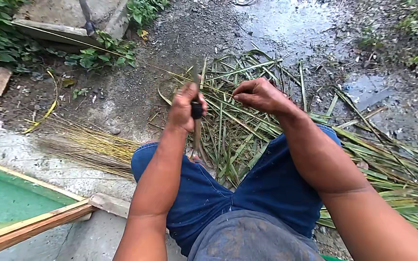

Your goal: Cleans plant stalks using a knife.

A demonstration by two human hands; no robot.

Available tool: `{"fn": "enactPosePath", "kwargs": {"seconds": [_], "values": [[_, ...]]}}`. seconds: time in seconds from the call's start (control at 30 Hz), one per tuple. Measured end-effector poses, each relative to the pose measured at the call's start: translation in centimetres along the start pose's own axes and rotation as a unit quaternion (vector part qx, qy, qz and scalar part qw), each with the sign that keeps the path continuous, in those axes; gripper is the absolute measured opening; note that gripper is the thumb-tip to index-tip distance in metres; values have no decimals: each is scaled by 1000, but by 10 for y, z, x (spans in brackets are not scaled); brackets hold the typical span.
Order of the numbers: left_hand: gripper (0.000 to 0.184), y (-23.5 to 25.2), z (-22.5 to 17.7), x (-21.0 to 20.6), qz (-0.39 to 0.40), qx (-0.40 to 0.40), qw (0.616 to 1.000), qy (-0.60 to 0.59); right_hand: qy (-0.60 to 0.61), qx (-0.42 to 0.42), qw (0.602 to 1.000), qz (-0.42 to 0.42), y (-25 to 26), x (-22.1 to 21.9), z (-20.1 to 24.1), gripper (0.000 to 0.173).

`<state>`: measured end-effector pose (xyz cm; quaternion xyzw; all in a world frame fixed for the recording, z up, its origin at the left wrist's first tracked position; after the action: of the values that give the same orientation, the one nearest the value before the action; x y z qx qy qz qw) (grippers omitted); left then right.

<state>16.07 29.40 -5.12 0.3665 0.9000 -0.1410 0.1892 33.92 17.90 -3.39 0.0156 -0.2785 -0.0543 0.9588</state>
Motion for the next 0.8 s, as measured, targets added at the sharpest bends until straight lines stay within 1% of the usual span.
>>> {"fn": "enactPosePath", "kwargs": {"seconds": [0.07, 0.1, 0.13, 0.27, 0.33, 0.4, 0.47, 0.53, 0.57, 0.63, 0.7, 0.8], "values": [[35, -6, 22, -21, 49, 60, 996, 33, -2, -4, 1000, -14, 2, -4, 1, 12], [36, -6, 26, -24, 59, 73, 995, 28, -5, 1, 1000, -18, 3, -4, 1, 11], [35, -4, 23, -21, 59, 69, 996, 18, -6, 6, 1000, -21, 3, -2, 1, 11], [35, 10, -19, 24, -12, -27, 999, -44, -22, 2, 999, -26, -3, 8, -1, 10], [34, 10, -24, 29, -36, -45, 996, -65, -34, -12, 999, -30, -2, 8, -3, 10], [33, 5, -11, 13, -22, -24, 999, -31, -44, -18, 998, -39, 1, 3, -4, 10], [35, -2, 12, -13, 19, 33, 999, 16, -48, -10, 998, -49, 4, -3, -1, 9], [36, -5, 26, -25, 52, 74, 996, 8, -51, 0, 997, -57, 6, -5, 2, 8], [36, -4, 25, -23, 56, 75, 996, 1, -52, 4, 997, -59, 5, -4, 3, 8], [33, 2, 6, -6, 44, 38, 998, -8, -55, 5, 997, -60, 1, 0, 4, 8], [34, 8, -18, 21, 13, -15, 1000, -19, -58, 1, 997, -55, -1, 6, 1, 8], [38, 12, -49, 62, -72, -78, 992, -61, -62, -11, 997, -50, -7, 16, -7, 9]]}}
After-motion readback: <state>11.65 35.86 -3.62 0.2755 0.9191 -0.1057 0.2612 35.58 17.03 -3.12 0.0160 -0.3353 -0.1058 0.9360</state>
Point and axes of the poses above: each hand's wrist, its own y-axis towards the middle knuckle, its own x-axis out of the back of the hand, z = x × y, the point moved 6 cm from there along y, towards the middle knuckle, and after that the axes turned 6 degrees about -y, right-handed, at the moved point
